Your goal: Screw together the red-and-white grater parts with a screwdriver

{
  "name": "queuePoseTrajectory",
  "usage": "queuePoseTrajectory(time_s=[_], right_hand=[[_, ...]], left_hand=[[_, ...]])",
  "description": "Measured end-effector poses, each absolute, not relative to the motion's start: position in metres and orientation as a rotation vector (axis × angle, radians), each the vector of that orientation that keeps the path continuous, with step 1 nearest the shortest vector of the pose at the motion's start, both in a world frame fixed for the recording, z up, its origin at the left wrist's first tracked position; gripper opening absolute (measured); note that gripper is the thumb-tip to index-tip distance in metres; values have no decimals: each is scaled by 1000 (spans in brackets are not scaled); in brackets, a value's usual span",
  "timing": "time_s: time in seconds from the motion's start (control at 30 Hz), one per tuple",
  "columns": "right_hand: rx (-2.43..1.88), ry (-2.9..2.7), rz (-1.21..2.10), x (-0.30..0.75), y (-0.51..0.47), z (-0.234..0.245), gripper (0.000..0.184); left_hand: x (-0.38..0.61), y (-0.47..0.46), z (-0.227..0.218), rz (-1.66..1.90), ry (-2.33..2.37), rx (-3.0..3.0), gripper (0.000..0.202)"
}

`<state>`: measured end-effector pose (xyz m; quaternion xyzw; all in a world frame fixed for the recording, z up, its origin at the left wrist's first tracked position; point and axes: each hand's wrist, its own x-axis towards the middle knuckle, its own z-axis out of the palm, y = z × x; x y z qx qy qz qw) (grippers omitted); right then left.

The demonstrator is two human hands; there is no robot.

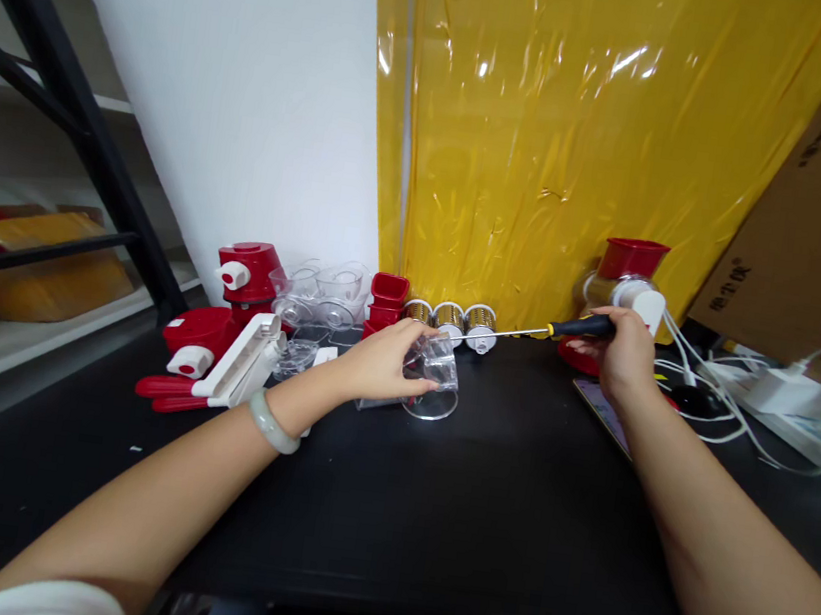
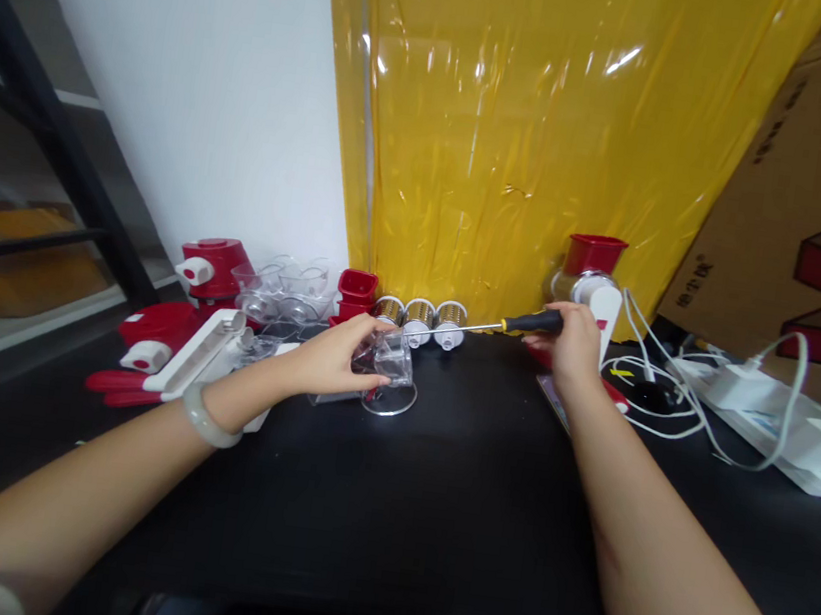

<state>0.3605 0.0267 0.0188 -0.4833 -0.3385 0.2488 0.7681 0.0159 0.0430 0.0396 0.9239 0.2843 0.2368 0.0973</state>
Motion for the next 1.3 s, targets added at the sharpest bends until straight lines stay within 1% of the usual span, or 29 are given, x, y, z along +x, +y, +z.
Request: queuePoseTrajectory(time_s=[0.5, 0.67, 0.73, 0.9, 1.1, 1.3], right_hand=[[-1067, -784, 451, 357, 26, 19, 7], [-1068, -805, 435, 357, 26, 19, 19], [-1085, -800, 431, 357, 25, 19, 21], [-1086, -777, 461, 354, 23, 22, 17], [-1084, -718, 617, 356, 24, 22, 15], [-1068, -733, 587, 358, 26, 21, 15]], left_hand=[[16, 43, 39, 704, 848, 2733, 66], [16, 43, 39, 706, 846, 2732, 66], [16, 43, 39, 701, 845, 2733, 67], [16, 44, 38, 706, 844, 2731, 66], [16, 44, 38, 711, 850, 2733, 66], [16, 44, 38, 723, 840, 2725, 66]])
